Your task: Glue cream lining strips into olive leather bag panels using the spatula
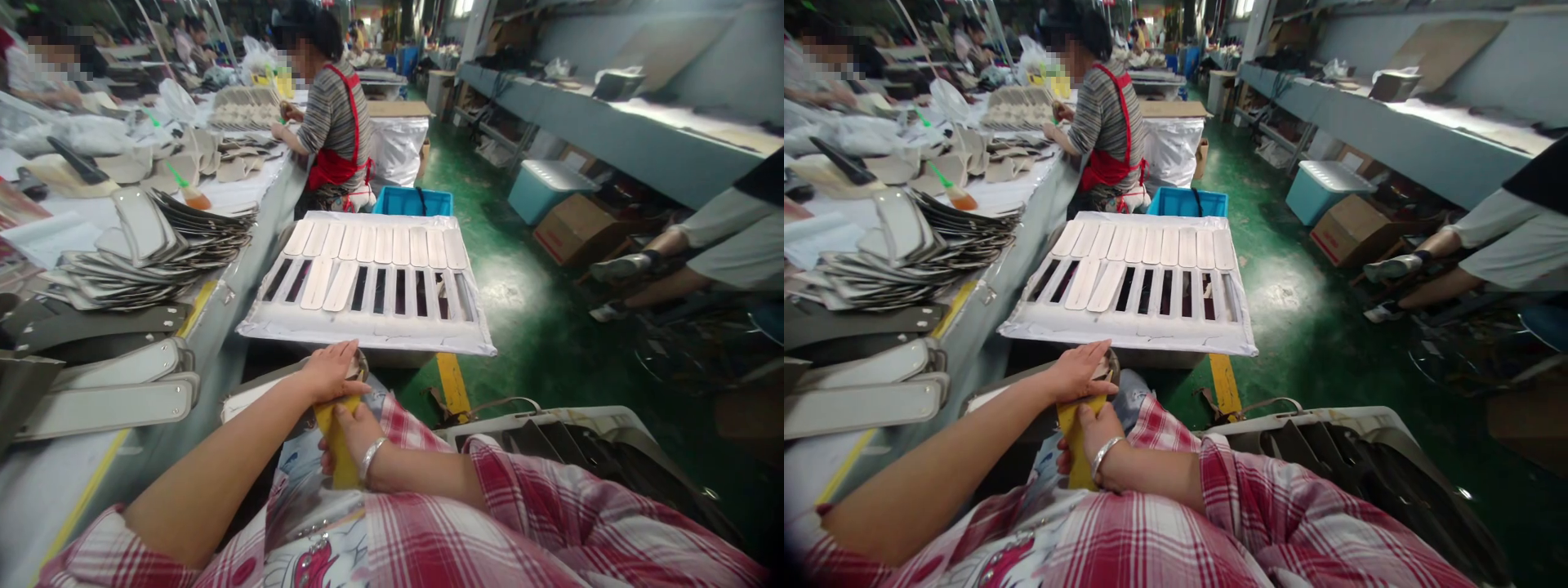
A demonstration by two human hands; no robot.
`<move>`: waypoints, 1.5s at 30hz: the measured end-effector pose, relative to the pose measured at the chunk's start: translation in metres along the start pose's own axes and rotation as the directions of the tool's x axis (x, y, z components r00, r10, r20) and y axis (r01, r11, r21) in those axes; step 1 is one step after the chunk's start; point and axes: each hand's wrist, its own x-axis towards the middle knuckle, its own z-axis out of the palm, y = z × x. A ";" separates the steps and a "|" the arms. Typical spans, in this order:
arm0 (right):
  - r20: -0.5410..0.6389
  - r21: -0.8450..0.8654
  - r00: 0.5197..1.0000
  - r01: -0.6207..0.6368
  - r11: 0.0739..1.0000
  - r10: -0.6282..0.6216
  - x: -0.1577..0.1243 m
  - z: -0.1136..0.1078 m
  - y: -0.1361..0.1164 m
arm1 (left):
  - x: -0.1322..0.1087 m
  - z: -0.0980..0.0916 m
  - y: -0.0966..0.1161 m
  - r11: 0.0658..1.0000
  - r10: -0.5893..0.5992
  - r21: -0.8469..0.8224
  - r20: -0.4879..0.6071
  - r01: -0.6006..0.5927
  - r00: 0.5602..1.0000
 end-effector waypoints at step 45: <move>0.276 -0.634 0.923 -0.034 0.773 0.267 0.007 -0.072 -0.067 | 0.000 -0.021 -0.012 0.905 -0.144 -0.388 0.110 0.176 0.984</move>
